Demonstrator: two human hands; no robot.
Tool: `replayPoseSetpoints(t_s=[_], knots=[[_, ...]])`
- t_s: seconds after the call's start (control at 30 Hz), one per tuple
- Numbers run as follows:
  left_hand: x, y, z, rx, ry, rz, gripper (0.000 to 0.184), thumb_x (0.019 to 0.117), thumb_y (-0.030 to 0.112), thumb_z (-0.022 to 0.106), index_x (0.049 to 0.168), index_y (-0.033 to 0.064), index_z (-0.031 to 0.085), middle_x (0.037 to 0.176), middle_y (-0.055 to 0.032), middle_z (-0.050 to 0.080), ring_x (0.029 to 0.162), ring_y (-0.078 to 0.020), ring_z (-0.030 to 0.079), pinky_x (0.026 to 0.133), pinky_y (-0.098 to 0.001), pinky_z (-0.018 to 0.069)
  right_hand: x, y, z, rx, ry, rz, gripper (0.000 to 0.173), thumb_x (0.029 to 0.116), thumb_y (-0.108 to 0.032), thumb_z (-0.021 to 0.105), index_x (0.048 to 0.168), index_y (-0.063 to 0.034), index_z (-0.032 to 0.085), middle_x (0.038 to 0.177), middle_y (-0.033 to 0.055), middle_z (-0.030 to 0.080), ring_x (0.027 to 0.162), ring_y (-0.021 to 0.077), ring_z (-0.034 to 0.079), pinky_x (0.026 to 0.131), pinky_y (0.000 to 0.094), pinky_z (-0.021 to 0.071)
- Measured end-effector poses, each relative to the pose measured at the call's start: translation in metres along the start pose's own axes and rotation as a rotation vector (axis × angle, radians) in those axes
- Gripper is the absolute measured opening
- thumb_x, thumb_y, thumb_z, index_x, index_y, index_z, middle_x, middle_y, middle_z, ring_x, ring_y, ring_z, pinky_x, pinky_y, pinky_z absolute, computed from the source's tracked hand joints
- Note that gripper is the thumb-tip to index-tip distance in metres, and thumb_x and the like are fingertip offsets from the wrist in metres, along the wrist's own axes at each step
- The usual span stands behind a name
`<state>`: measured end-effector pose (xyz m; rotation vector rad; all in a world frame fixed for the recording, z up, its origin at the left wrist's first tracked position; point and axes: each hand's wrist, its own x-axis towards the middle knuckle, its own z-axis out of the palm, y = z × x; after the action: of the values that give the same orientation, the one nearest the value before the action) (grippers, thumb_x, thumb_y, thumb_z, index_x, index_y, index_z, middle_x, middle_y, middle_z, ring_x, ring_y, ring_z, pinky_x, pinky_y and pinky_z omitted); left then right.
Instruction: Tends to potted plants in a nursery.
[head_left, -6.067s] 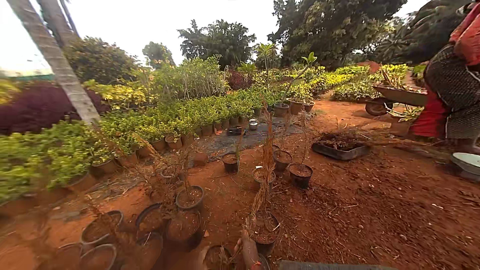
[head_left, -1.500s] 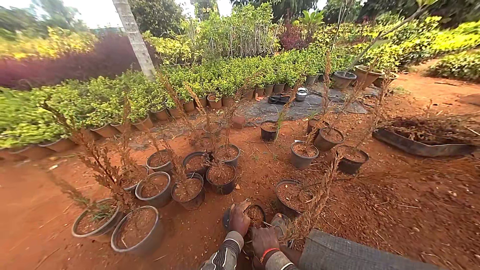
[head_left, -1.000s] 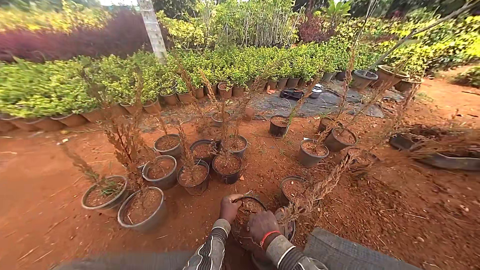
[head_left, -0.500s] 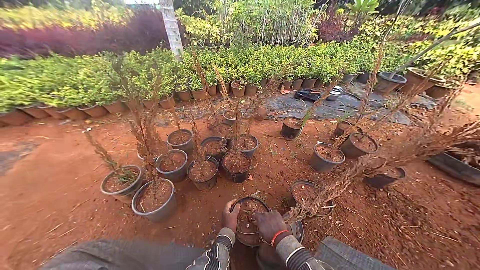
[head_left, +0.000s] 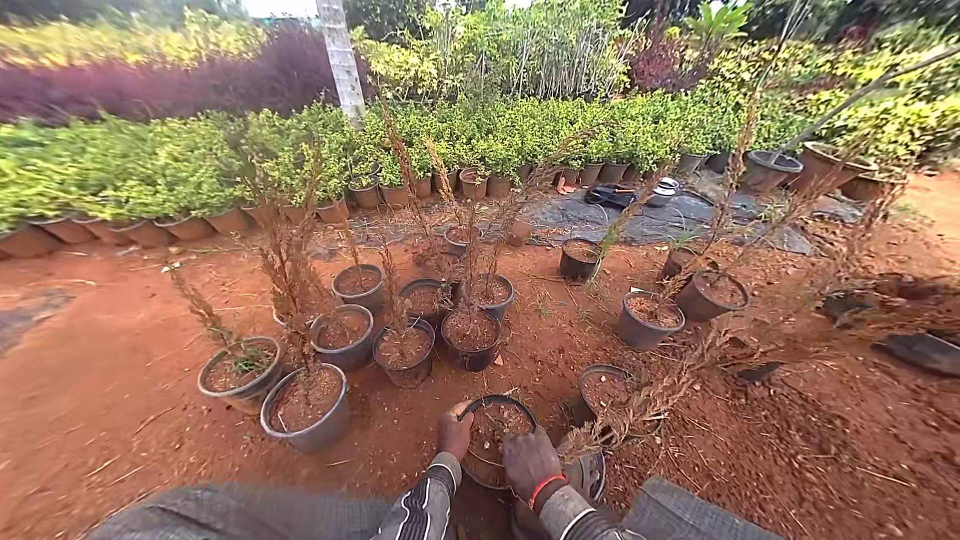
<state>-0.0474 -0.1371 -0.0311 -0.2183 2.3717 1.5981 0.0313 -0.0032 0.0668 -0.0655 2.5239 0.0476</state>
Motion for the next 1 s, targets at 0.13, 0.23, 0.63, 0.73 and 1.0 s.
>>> replayPoseSetpoints(t_s=[0.13, 0.23, 0.63, 0.73, 1.0], knots=[[0.002, 0.011, 0.0, 0.188, -0.049, 0.05, 0.032, 0.1031, 0.012, 0.057, 0.133, 0.0079, 0.068, 0.134, -0.0109, 0.069, 0.128, -0.0216, 0.063, 0.114, -0.0423, 0.0459, 0.001, 0.006, 0.001, 0.014, 0.009, -0.013, 0.034, 0.1046, -0.018, 0.043, 0.128, -0.0005, 0.06, 0.118, 0.0229, 0.069, 0.114, 0.0404, 0.065, 0.103, 0.0599, 0.0438], [-0.012, 0.014, 0.004, 0.395, -0.012, 0.149, 0.043, 0.1046, 0.026, 0.055, 0.144, 0.0098, 0.059, 0.145, -0.0107, 0.06, 0.136, -0.0252, 0.056, 0.117, -0.0454, 0.0415, 0.003, 0.007, -0.001, -0.028, -0.005, -0.027, 0.035, 0.1035, -0.023, 0.046, 0.128, -0.0018, 0.06, 0.119, 0.0217, 0.07, 0.114, 0.0391, 0.065, 0.102, 0.0589, 0.0441], [-0.042, 0.051, -0.001, 1.02, -0.663, 0.367, 0.098, 0.0818, 0.031, 0.082, 0.163, 0.0139, 0.029, 0.172, -0.0082, 0.022, 0.16, -0.0322, 0.01, 0.124, -0.0681, 0.0062, -0.007, -0.01, -0.007, -0.034, -0.051, 0.053, 0.031, 0.0969, -0.014, 0.056, 0.121, 0.0036, 0.064, 0.122, 0.0248, 0.068, 0.116, 0.0423, 0.064, 0.094, 0.0616, 0.0483], [-0.036, 0.038, 0.004, 0.967, -0.657, 0.352, 0.095, 0.084, 0.021, 0.079, 0.164, 0.0156, 0.028, 0.173, -0.0068, 0.018, 0.16, -0.0321, 0.012, 0.125, -0.0648, 0.0127, -0.01, -0.016, -0.005, -0.011, -0.057, 0.094, 0.034, 0.0994, -0.014, 0.053, 0.127, 0.0048, 0.06, 0.126, 0.025, 0.066, 0.12, 0.0423, 0.062, 0.099, 0.0613, 0.0462], [-0.036, 0.038, 0.008, 1.054, -0.665, 0.397, 0.096, 0.0818, 0.021, 0.081, 0.163, 0.0172, 0.031, 0.173, -0.0071, 0.018, 0.159, -0.0343, 0.014, 0.124, -0.0631, 0.0197, -0.018, -0.021, -0.006, 0.005, -0.081, 0.104, 0.032, 0.0994, -0.015, 0.051, 0.124, 0.0031, 0.062, 0.125, 0.0235, 0.067, 0.118, 0.0406, 0.064, 0.094, 0.0596, 0.0496]])
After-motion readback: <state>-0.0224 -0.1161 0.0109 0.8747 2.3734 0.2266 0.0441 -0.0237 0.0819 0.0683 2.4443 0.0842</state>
